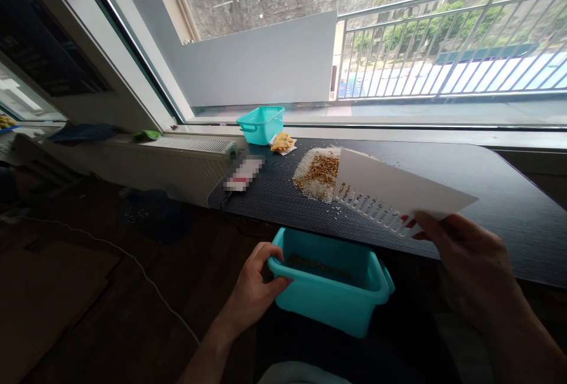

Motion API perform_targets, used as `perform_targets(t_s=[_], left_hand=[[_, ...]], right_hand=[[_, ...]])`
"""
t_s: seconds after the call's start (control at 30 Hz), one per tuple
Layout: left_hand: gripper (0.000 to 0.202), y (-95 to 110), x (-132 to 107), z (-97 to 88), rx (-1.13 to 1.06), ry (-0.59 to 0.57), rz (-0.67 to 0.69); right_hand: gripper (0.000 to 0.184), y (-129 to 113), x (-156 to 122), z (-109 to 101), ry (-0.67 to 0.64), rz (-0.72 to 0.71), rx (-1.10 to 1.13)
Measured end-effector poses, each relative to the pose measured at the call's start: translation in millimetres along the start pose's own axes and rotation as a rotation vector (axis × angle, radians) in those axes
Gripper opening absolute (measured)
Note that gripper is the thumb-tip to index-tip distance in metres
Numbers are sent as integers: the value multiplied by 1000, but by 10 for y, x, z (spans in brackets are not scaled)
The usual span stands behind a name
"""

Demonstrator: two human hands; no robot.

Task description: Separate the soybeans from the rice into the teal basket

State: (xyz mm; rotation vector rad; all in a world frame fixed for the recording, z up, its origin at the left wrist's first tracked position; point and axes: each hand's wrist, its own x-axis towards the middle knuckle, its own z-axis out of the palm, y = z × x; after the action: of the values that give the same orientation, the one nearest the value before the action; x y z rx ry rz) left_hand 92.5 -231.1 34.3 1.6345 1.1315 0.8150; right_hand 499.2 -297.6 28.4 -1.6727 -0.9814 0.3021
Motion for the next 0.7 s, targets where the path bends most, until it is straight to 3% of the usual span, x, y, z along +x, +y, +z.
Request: perform_targets(t_s=[0.17, 0.23, 0.33, 0.47, 0.57, 0.7], left_hand=[[25, 19, 18, 85, 28, -74, 1], [28, -27, 10, 117, 41, -62, 22], [31, -116, -6, 141, 47, -51, 41], [34, -184, -14, 158, 44, -62, 43], [36, -202, -16, 186, 25, -79, 50], [41, -217, -18, 223, -1, -103, 51]], right_hand=[[71, -115, 40, 154, -204, 73, 140], [69, -152, 52, 233, -229, 82, 171], [60, -98, 71, 193, -132, 110, 151], [56, 99, 108, -111, 145, 143, 89], [49, 181, 142, -323, 191, 171, -10], [46, 156, 176, -416, 228, 160, -54]])
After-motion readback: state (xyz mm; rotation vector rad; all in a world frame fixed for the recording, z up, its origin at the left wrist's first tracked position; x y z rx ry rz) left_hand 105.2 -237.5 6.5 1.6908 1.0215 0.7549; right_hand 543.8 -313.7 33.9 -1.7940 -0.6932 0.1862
